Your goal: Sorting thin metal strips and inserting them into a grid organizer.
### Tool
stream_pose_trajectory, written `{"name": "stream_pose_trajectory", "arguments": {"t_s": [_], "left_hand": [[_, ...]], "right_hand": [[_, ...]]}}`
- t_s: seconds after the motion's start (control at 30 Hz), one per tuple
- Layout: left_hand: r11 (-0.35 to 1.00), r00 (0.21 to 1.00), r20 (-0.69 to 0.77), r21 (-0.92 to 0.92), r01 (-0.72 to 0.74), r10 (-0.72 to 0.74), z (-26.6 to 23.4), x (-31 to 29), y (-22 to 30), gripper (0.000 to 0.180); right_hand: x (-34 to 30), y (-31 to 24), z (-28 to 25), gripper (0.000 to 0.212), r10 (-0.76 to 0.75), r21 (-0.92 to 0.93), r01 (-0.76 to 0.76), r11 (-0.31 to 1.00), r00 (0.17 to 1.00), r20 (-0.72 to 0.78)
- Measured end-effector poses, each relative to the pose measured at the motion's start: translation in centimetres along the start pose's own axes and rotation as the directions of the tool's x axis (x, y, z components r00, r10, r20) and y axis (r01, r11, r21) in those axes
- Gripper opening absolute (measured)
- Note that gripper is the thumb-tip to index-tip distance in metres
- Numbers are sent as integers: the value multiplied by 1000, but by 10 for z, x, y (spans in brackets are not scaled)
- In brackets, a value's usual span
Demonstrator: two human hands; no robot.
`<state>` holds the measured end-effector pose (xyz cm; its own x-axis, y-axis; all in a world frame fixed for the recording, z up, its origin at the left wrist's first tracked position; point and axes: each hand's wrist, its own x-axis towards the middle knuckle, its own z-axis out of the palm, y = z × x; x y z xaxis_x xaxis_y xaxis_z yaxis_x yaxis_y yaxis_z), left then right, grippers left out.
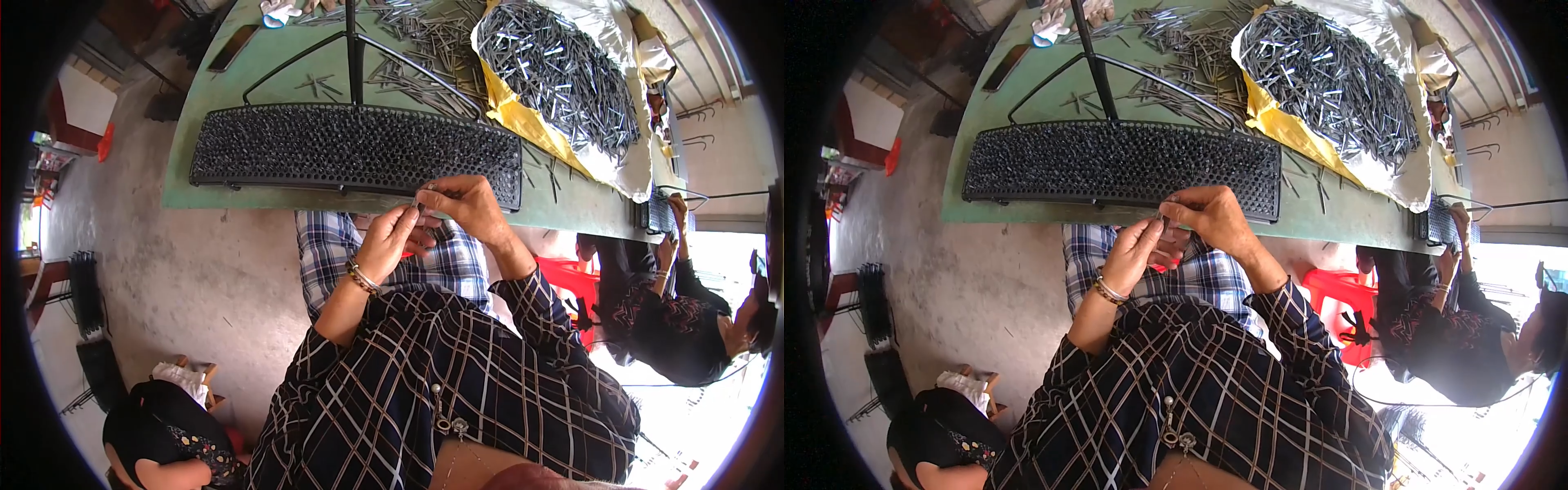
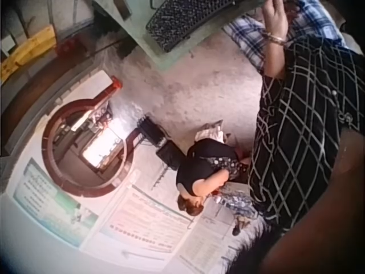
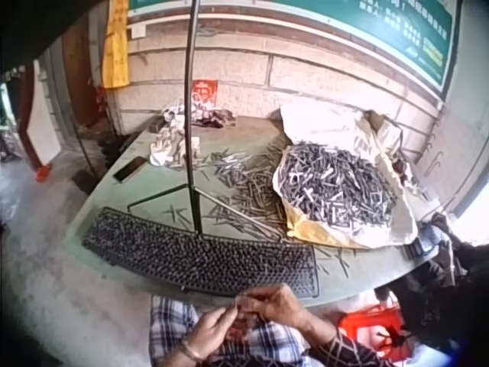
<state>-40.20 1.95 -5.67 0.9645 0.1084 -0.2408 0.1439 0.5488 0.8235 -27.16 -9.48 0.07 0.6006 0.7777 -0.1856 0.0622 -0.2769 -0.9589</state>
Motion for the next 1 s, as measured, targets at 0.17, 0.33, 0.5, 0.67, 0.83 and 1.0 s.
{"name": "stream_pose_trajectory", "arguments": {"t_s": [0.17,0.33,0.5,0.67,0.83,1.0], "left_hand": [[998,994,-94,-16,-63,61,1,0,3,36],[999,982,-183,-24,-41,36,-6,-3,-1,36],[1000,984,-178,-19,-20,16,-7,-4,-4,37],[1000,985,-173,-21,-17,13,-8,-2,-7,38],[1000,986,-169,-19,0,-3,-7,-2,-7,38],[1000,984,-177,-6,8,-9,-6,-2,-7,38]], "right_hand": [[6,-7,-3,18,-86,-51,81,995,990,-111],[17,-10,3,17,-157,-106,133,985,952,-263],[27,-1,4,17,-278,-259,207,943,919,-279],[29,3,-1,17,-373,-406,251,879,892,-254],[28,-1,3,15,-446,-456,309,835,865,-231],[29,4,6,15,-529,-503,380,776,827,-192]]}}
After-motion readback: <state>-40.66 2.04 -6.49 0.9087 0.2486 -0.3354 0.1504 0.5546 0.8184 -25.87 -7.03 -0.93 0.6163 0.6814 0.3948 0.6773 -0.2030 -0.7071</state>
